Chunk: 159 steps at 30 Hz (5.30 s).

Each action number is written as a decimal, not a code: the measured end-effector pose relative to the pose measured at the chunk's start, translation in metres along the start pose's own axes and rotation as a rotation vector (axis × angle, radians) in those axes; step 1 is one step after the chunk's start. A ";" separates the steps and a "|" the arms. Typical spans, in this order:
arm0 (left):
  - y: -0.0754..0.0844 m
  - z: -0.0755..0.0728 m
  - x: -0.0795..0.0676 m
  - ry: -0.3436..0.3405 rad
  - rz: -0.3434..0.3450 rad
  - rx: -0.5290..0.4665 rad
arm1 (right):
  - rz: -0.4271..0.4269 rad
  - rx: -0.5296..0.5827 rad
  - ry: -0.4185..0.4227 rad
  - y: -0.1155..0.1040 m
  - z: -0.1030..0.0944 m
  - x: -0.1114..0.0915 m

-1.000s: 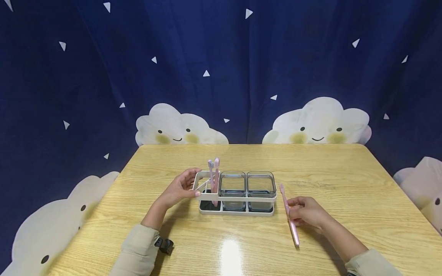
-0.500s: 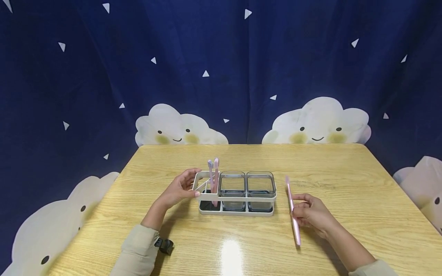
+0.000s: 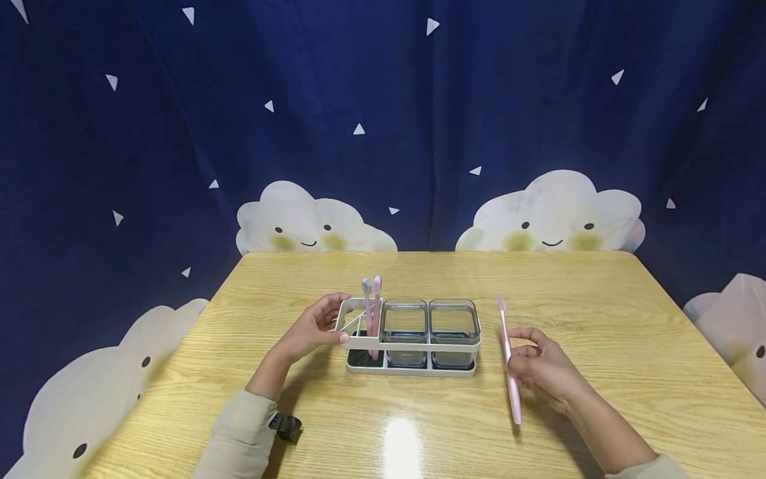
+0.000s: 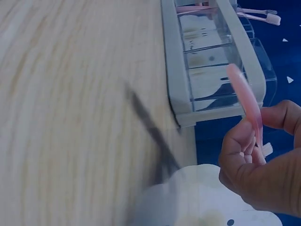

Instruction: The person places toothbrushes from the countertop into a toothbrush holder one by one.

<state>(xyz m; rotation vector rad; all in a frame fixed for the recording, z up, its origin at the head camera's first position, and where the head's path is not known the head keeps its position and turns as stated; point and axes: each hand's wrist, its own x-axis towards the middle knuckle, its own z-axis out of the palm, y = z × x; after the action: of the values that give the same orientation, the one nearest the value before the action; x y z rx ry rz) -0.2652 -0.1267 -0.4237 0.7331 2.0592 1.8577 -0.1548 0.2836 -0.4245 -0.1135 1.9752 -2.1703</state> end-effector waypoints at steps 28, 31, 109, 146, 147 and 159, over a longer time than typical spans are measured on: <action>0.000 0.002 0.000 0.007 0.016 0.018 | -0.230 -0.072 0.030 -0.044 0.018 0.004; 0.003 0.003 -0.002 -0.001 0.013 0.012 | -0.242 -0.089 0.008 -0.049 0.021 0.006; 0.038 0.004 -0.007 -0.050 0.035 0.109 | -0.378 0.104 -0.033 -0.052 0.167 0.093; 0.029 0.002 -0.003 -0.048 0.048 0.066 | -0.276 -0.454 -0.074 -0.045 0.170 0.097; 0.028 0.002 -0.003 -0.045 0.050 0.070 | -0.276 -0.453 -0.077 -0.043 0.169 0.098; 0.003 0.002 -0.007 -0.001 0.049 0.028 | -0.281 -0.409 -0.005 -0.046 0.153 0.079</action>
<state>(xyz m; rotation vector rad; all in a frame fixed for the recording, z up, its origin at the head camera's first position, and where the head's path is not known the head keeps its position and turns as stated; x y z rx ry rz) -0.2578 -0.1290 -0.4222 0.7977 2.0884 1.8580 -0.2070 0.1223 -0.3694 -0.4825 2.5024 -1.8689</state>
